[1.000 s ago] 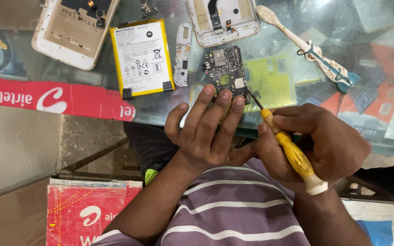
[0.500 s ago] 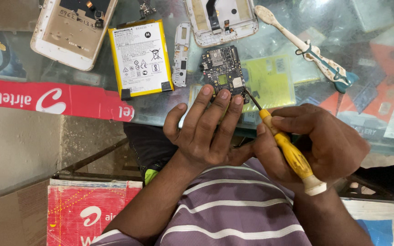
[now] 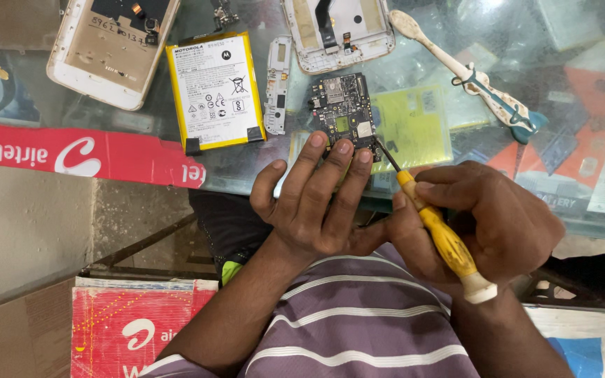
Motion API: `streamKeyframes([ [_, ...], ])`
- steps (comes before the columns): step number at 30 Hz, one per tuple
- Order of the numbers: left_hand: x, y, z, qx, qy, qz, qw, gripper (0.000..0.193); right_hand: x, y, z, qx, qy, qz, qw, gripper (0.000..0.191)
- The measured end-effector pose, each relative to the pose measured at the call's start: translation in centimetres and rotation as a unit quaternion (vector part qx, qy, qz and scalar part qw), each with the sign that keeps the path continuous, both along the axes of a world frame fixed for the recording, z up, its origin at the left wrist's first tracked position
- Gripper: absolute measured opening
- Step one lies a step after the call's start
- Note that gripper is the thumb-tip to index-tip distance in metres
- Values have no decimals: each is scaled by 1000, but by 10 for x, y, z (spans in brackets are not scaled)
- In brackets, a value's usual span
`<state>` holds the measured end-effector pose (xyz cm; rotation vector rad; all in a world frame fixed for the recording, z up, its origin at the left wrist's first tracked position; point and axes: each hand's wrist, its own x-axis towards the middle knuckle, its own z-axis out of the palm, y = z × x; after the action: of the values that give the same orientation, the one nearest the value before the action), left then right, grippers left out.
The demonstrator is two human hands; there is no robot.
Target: The person uses a yellow-handled screwdriver to manipulate components on a small circuit board. They then switch to a toothbrush to clean the board's surface. The work is performed on a glass table with disassembled phone parts nearby.
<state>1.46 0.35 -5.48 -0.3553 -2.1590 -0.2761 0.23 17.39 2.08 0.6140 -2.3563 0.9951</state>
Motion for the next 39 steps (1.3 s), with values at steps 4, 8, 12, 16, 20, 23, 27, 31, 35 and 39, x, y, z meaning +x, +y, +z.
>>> streamKeyframes([
  [4,0,0,0,-2,-5,5,1000,67,1,1,-1,-10,-7,3,1000,22],
  [8,-1,1,-1,-1,-1,7,1000,67,1,0,-1,-21,-12,10,1000,22],
  [12,0,0,0,-1,0,5,1000,69,1,-1,2,-13,-17,-1,1000,23],
  [16,0,0,0,-5,-6,6,1000,67,1,-2,5,3,-9,-8,1000,23],
  [20,1,0,1,-7,-7,8,1000,66,0,-3,5,-11,-9,7,1000,23],
  [23,0,0,0,-7,-6,7,1000,65,-1,-3,4,-8,6,5,1000,23],
  [27,1,-1,1,-11,-11,10,1000,64,0,-2,2,-17,-6,9,1000,22],
  [31,1,0,1,-11,-8,11,1000,63,0,-1,1,-13,1,13,1000,22],
  [35,1,-1,1,-5,-8,1,1000,66,0,-2,1,-18,4,14,1000,21],
  [39,2,-1,2,-10,-16,8,1000,63,1,-3,3,-9,-3,4,1000,21],
])
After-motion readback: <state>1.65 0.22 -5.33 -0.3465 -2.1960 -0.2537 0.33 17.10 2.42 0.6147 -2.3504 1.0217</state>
